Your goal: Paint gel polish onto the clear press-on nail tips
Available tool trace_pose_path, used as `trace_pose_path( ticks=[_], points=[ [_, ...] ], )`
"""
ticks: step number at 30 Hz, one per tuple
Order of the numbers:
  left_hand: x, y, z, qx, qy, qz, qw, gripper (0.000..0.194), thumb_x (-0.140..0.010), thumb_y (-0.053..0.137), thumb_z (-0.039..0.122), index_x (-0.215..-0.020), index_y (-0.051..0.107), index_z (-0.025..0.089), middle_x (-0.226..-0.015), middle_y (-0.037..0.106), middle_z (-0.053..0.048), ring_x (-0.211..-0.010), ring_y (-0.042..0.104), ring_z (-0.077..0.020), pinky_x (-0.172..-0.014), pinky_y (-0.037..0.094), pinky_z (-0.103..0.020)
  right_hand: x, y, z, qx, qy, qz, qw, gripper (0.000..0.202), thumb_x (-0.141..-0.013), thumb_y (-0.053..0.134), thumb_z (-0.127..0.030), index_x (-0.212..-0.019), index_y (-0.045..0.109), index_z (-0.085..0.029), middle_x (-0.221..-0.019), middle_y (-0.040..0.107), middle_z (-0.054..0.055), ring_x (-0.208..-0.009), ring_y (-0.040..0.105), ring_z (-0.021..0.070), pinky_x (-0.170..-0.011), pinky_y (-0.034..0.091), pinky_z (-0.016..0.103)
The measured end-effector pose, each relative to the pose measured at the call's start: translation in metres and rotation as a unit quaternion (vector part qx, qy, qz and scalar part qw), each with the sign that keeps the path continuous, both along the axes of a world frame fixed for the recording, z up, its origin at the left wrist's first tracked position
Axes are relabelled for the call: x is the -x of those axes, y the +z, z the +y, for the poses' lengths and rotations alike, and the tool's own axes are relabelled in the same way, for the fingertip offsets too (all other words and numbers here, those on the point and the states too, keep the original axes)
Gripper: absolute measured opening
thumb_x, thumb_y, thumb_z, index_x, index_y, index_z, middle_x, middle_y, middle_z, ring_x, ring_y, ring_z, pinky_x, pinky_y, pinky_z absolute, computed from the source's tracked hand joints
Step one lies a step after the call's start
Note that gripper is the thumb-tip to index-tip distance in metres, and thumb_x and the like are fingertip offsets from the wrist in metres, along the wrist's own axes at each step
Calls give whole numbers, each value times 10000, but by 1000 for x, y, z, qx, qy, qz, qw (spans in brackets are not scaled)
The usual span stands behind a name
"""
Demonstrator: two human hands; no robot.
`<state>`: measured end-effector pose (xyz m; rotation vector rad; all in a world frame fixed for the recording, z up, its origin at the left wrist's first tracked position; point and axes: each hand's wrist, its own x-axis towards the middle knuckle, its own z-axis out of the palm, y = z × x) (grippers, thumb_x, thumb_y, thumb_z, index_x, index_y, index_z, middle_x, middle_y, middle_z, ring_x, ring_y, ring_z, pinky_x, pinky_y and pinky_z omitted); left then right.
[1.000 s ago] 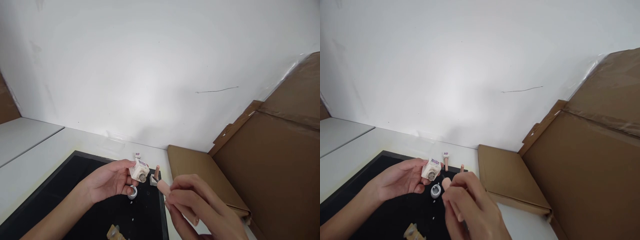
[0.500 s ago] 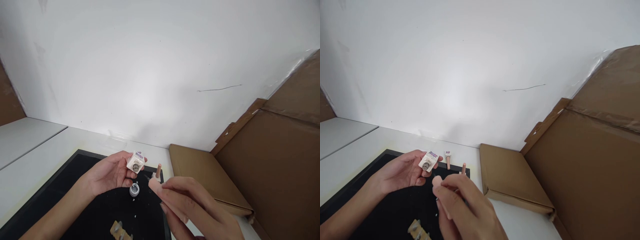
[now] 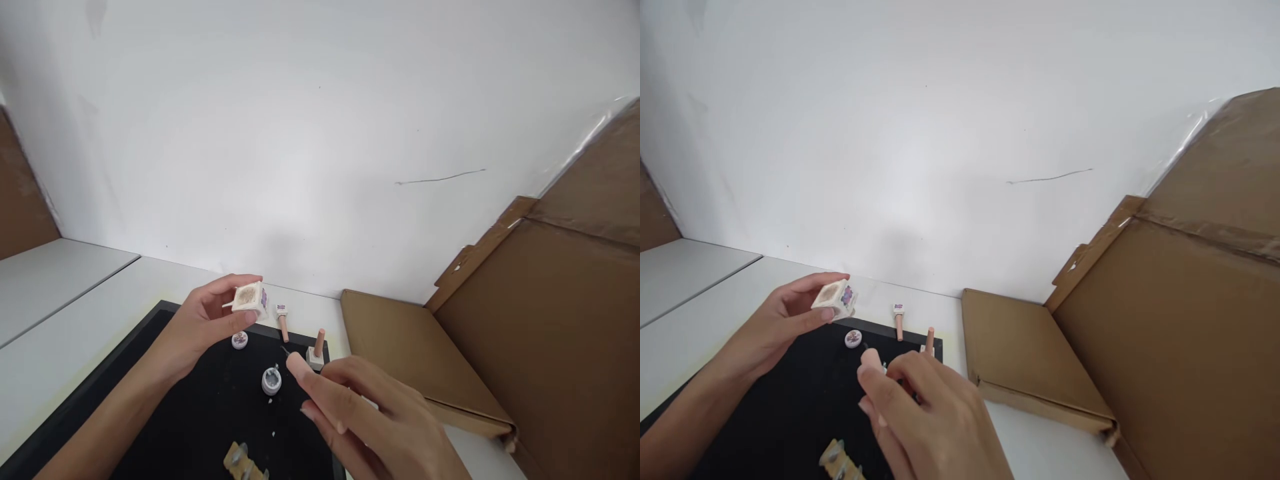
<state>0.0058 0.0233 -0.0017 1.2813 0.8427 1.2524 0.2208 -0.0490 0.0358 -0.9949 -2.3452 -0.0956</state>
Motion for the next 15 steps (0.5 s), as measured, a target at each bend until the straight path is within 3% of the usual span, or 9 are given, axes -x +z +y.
trace_pose_path(
  ticks=[7, 15],
  points=[
    [11, 1, 1, -119, 51, 43, 991, 302, -728, 720, 207, -1000, 672, 331, -983, 547, 7, -889, 534, -146, -751, 445, -233, 1, 1, -1, -11, -8, 3, 1000, 276, -903, 443, -117, -1089, 629, -202, -745, 625, 23, -561, 562, 100, -509, 449, 191],
    [1, 3, -6, -187, 147, 144, 961, 303, -711, 705, 154, -969, 648, 301, -994, 548, -3, -942, 512, -173, -781, 413, -257, -3, -1, -1, -11, -2, 7, 1000, 275, -891, 459, -104, -1093, 619, -199, -779, 636, 33, -599, 589, 108, -548, 473, 205]
  ],
)
